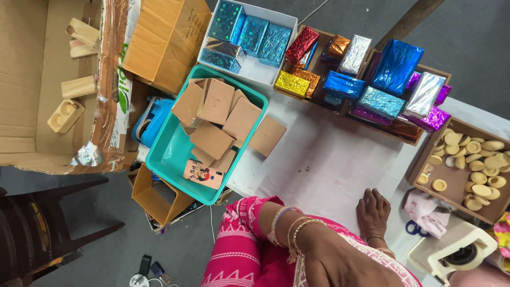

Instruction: The person wraps a small rectangular object in blue metallic paper, folds the edges, and secures it with tape. They then place the wrapped item into a box and proceed to wrap a wooden mold in the same blue paper.

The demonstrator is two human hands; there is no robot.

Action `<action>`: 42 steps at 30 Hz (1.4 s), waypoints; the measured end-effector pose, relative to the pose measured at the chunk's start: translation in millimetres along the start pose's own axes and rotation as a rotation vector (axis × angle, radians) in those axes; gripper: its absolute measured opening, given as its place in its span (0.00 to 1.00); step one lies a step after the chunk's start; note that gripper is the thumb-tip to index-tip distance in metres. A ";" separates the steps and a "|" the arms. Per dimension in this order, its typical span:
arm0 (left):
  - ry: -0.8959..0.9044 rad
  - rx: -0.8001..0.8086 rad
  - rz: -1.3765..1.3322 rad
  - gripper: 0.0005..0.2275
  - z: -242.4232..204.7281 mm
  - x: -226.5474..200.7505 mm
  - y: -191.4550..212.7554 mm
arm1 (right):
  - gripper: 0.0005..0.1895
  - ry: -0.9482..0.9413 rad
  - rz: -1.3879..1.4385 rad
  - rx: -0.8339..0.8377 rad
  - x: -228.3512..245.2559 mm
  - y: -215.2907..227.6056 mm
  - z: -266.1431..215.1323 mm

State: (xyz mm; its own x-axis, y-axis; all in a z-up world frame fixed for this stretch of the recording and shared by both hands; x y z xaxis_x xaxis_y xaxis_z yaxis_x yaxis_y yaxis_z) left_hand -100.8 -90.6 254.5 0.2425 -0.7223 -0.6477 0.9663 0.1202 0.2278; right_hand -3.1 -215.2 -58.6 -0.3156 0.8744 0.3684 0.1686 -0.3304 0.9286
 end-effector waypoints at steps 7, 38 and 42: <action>0.062 -0.365 -0.240 0.29 20.4 -94.1 93.9 | 0.20 0.218 -0.097 -0.067 8.7 2.1 3.2; 2.258 -1.524 1.010 0.40 -711.5 -575.0 21.5 | 0.14 0.352 -0.280 -0.154 45.3 27.6 0.2; 2.651 -1.234 0.641 0.43 -756.5 -549.6 29.7 | 0.17 0.354 -0.257 -0.145 48.2 34.3 0.2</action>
State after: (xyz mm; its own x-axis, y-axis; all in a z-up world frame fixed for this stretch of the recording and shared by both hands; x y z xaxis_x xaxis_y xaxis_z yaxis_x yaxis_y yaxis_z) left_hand -139.9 825.1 67.2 -0.8024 0.5954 0.0411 0.3406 0.4003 0.8508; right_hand -12.4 -184.3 -9.0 -0.6336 0.7679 0.0941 -0.0812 -0.1870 0.9790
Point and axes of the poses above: each hand's wrist, its own z-axis towards the middle knuckle, its own y-axis out of the back of the hand, x = y × z, the point moved 10 cm from there along z, towards the middle knuckle, and after that the axes turned 8 degrees about x, right-handed, at the moved point
